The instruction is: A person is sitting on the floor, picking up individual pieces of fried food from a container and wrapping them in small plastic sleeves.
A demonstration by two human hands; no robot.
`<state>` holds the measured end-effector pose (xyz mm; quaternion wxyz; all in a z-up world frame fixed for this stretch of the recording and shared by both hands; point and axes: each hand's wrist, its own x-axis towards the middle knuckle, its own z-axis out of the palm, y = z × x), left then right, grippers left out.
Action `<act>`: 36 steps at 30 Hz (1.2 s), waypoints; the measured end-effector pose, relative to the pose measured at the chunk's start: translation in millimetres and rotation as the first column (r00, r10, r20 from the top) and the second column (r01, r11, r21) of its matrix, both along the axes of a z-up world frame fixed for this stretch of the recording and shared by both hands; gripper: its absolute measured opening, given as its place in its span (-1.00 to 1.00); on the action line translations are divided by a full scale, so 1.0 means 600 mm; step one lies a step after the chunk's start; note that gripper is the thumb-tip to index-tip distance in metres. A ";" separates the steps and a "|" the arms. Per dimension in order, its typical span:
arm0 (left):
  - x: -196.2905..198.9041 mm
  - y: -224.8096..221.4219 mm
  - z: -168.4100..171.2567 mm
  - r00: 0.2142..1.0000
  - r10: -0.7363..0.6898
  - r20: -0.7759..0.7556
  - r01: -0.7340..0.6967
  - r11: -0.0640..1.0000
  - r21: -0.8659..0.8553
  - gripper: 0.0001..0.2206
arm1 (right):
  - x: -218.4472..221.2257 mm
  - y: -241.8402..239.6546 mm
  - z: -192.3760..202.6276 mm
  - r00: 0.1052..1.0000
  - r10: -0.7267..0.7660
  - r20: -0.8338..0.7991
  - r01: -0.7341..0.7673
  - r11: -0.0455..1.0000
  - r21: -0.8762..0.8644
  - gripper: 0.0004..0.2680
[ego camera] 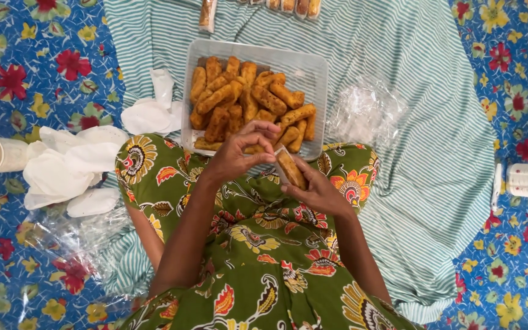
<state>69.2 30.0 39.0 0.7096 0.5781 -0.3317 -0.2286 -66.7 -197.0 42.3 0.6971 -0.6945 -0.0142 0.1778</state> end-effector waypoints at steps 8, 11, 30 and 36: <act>-0.010 0.014 -0.013 0.995 0.049 -0.086 -0.059 0.992 -0.110 -0.89 | -0.004 0.018 0.016 0.999 -0.037 -0.039 0.038 0.998 0.039 -0.48; -0.016 0.016 -0.003 0.997 0.036 -0.071 -0.044 0.991 -0.127 -0.78 | -0.007 0.017 0.017 0.996 -0.060 -0.058 0.063 0.997 0.040 -0.46; -0.028 0.025 0.003 1.000 0.029 0.012 -0.028 0.998 -0.058 -0.88 | -0.031 0.022 0.017 0.999 -0.046 0.007 0.046 0.999 -0.028 -0.47; -0.024 0.031 -0.005 1.000 0.023 -0.004 -0.023 0.999 -0.040 -0.87 | -0.030 0.014 0.007 0.998 -0.031 -0.053 0.031 0.999 0.008 -0.46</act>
